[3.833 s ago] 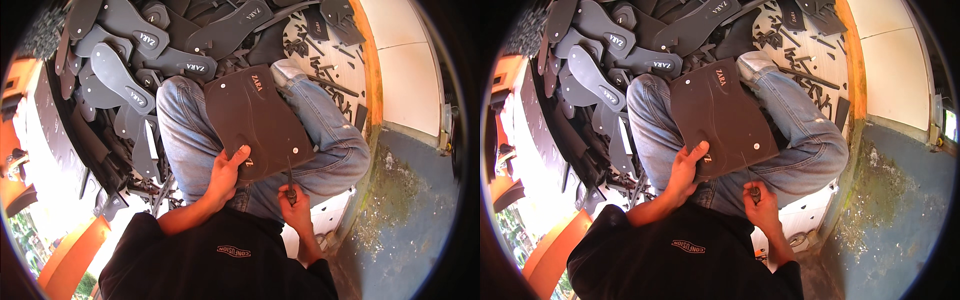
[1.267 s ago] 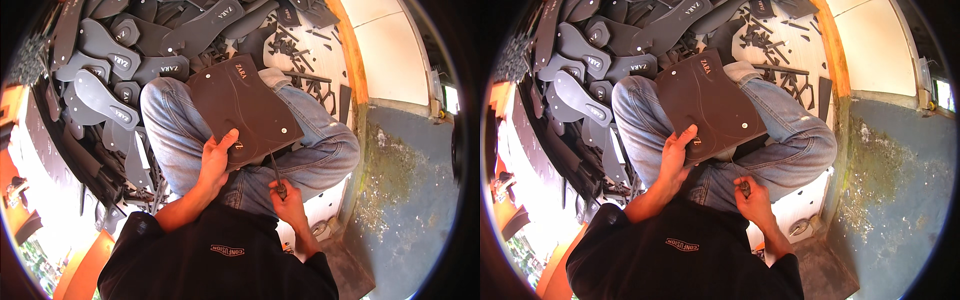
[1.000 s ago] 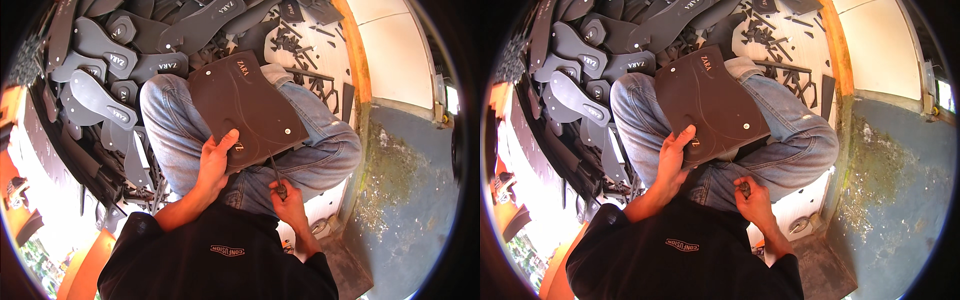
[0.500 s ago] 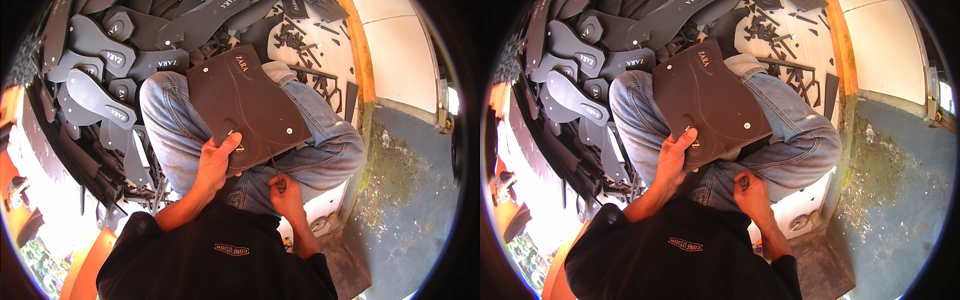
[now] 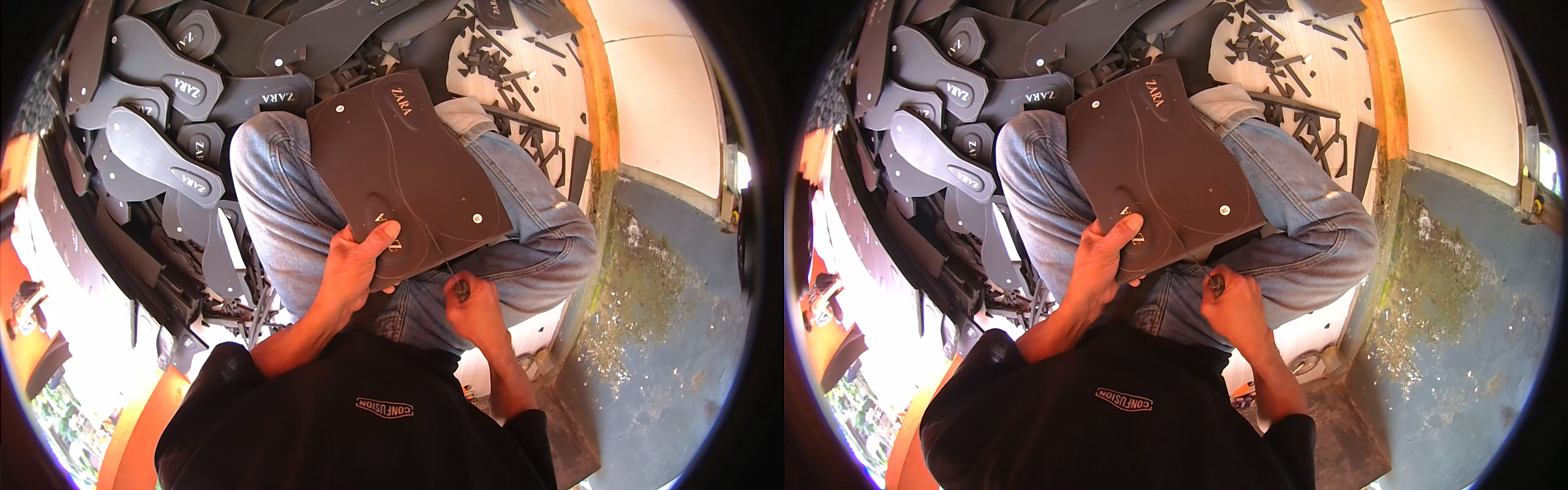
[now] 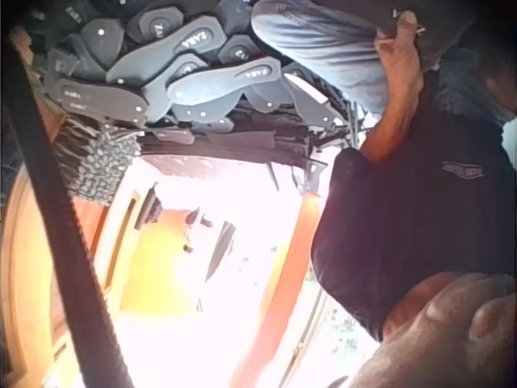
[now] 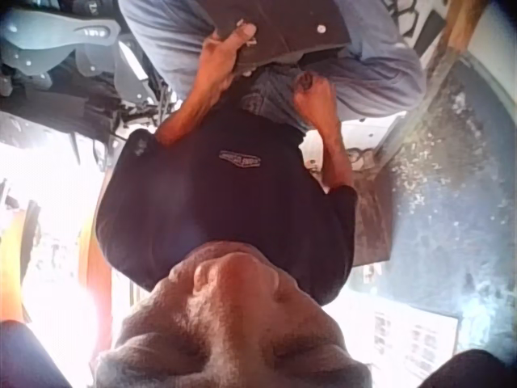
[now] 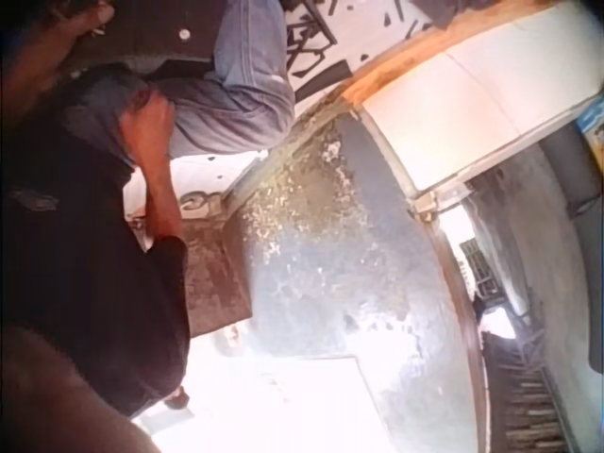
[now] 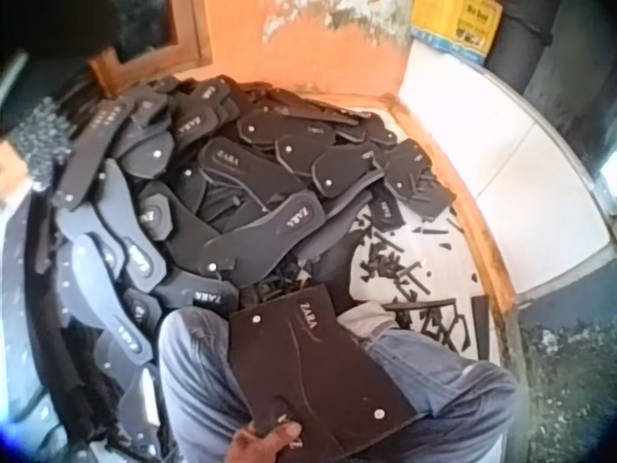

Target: The person trims the edges of multiple dark-colored foam or rubber shoe components using a knife, while sitting on the floor among a pile of shoe pieces.

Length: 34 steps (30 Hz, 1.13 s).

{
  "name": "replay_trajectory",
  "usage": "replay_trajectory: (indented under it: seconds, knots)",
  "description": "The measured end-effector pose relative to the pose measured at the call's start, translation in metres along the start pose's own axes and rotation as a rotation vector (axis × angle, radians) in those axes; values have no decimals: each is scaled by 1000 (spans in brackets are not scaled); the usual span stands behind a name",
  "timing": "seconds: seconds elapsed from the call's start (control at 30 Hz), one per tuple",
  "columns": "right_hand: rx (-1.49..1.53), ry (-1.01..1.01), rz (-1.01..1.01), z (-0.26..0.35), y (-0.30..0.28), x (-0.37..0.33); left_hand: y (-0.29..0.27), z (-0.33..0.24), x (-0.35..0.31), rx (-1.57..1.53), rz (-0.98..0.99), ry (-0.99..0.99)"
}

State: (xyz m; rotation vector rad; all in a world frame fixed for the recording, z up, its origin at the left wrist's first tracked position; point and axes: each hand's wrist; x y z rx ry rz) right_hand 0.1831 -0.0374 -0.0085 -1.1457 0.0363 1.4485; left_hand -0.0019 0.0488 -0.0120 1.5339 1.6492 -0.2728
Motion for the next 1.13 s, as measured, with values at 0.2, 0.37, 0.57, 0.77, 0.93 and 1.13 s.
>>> replay_trajectory:
  seconds: [0.2,0.37,0.57,0.77,0.93,1.13]
  knots:
    - [-29,33,73,12,-4,13,1,-2,0,22,-9,-27]
    - [-55,46,80,19,-2,22,1,-2,1,23,4,-38]
    - [-77,55,71,27,4,32,3,-4,2,46,-1,-49]
    - [-17,38,58,27,13,41,2,-2,4,63,4,-61]
    - [35,-77,-9,30,23,49,5,-3,5,50,-11,-68]
    - [76,-76,26,43,28,58,6,2,7,24,-10,-91]
Point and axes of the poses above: each hand's wrist, its own x-axis towards the middle knuckle, its own y-axis out of the palm, z = x × y, and after that the axes turned 10 degrees about y, right-handed
